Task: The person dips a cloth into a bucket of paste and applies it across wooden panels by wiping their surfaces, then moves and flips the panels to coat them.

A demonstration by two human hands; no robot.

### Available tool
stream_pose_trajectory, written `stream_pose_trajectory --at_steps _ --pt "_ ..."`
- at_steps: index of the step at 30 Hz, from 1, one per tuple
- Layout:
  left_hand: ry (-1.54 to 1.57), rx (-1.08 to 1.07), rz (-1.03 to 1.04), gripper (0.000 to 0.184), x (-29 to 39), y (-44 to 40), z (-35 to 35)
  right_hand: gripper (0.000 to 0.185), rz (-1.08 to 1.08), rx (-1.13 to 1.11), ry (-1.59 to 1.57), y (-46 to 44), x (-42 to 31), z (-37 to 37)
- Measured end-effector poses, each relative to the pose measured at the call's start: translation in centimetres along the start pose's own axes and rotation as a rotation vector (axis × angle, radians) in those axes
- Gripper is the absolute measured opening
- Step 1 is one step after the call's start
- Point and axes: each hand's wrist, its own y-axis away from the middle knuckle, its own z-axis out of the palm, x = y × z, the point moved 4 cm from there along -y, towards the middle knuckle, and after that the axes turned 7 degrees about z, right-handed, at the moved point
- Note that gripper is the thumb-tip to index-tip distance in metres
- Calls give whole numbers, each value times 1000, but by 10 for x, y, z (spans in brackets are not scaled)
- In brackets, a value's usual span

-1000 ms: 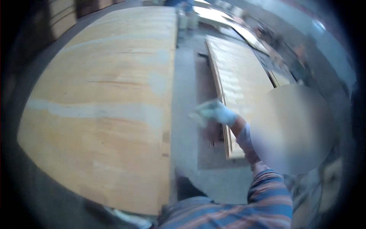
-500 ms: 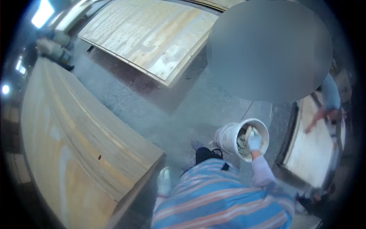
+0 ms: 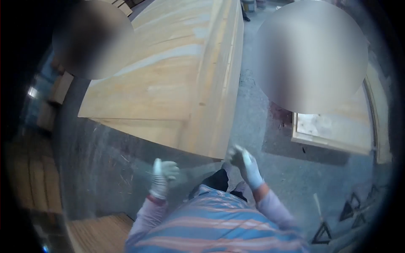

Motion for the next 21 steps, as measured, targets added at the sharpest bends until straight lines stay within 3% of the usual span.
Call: stream_pose_trajectory --at_steps 1,2,4,6,10,12,14,15,16,19,21 --pt "508 -376 -68 63 -13 -41 -42 59 25 -103 -83 -37 -19 22" --pt "-11 -45 105 63 38 1 -5 62 36 -210 -169 -47 -56 35" --pt "475 -342 50 66 -3 47 37 67 132 -338 -162 -33 -85 32" --pt "378 -224 -52 70 14 22 89 67 299 -526 -102 -78 -116 71" --pt "421 -205 -203 73 15 -63 142 46 177 -150 136 -152 -100 114" --pt "344 -198 -163 63 20 -78 145 36 124 -69 453 -158 -105 112" --pt "228 -93 -112 55 13 -87 143 35 139 -70 333 -145 -109 122" --pt "191 -18 -78 42 13 -85 143 35 161 -74 317 -145 -108 123" --pt "187 -50 -61 40 18 -85 142 35 179 -74 306 -146 -114 127" --pt "105 -90 -2 35 14 -61 153 37 191 -91 649 -129 -132 105" --pt "-40 -178 -4 39 11 -36 165 42 185 -115 348 -109 -133 78"
